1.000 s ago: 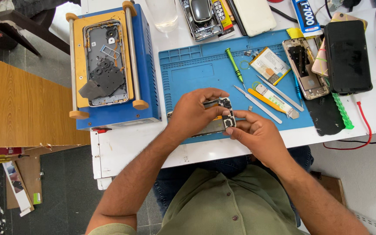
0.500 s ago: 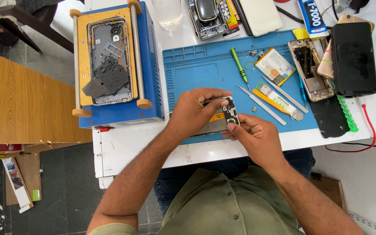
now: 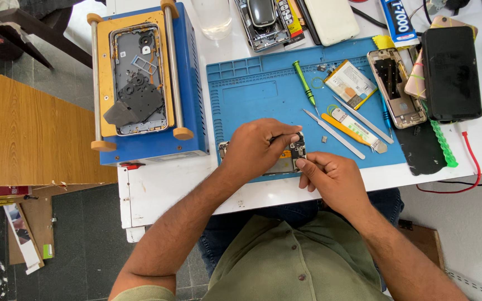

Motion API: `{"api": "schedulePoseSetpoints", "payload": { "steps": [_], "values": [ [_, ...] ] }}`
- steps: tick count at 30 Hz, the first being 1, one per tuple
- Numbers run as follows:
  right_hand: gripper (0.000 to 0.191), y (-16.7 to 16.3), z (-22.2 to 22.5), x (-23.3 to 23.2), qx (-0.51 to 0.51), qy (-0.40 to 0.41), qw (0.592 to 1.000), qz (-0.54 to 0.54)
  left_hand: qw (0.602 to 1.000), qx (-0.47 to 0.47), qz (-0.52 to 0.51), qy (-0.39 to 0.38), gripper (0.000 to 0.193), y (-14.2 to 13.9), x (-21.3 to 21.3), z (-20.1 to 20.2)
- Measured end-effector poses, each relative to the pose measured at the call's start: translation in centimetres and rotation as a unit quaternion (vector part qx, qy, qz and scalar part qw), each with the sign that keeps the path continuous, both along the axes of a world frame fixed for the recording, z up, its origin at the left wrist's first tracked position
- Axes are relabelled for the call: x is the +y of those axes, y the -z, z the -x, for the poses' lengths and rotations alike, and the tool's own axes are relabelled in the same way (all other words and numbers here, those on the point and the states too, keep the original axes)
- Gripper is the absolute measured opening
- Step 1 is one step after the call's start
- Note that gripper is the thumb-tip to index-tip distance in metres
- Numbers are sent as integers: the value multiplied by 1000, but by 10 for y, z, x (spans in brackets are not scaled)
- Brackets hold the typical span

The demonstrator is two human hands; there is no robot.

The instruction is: The person uses a green screwdriver to work on the internal components of a disassembled smartphone lying on a blue repair mat, adjusting small parts and screws. They then lift the phone chassis with both hands, hold it upright, and interact with a second smartphone placed on the desk before returning to the disassembled phone.

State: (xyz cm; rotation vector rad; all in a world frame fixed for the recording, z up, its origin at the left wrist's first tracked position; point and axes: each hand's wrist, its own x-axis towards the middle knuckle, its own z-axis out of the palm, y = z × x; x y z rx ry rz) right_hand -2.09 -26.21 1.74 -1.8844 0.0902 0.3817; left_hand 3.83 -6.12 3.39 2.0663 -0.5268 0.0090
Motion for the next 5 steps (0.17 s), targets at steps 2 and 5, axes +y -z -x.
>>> {"api": "schedulePoseSetpoints", "payload": {
  "steps": [2, 5],
  "values": [
    [27, -6, -5, -4, 43, -11, 995, 84, 999, -6, -34, -8, 20, 2, -2, -2],
    [25, -13, -22, -9, -68, 10, 985, 159, 997, -14, -77, -24, 19, 8, -3, -4]
  ]
}}
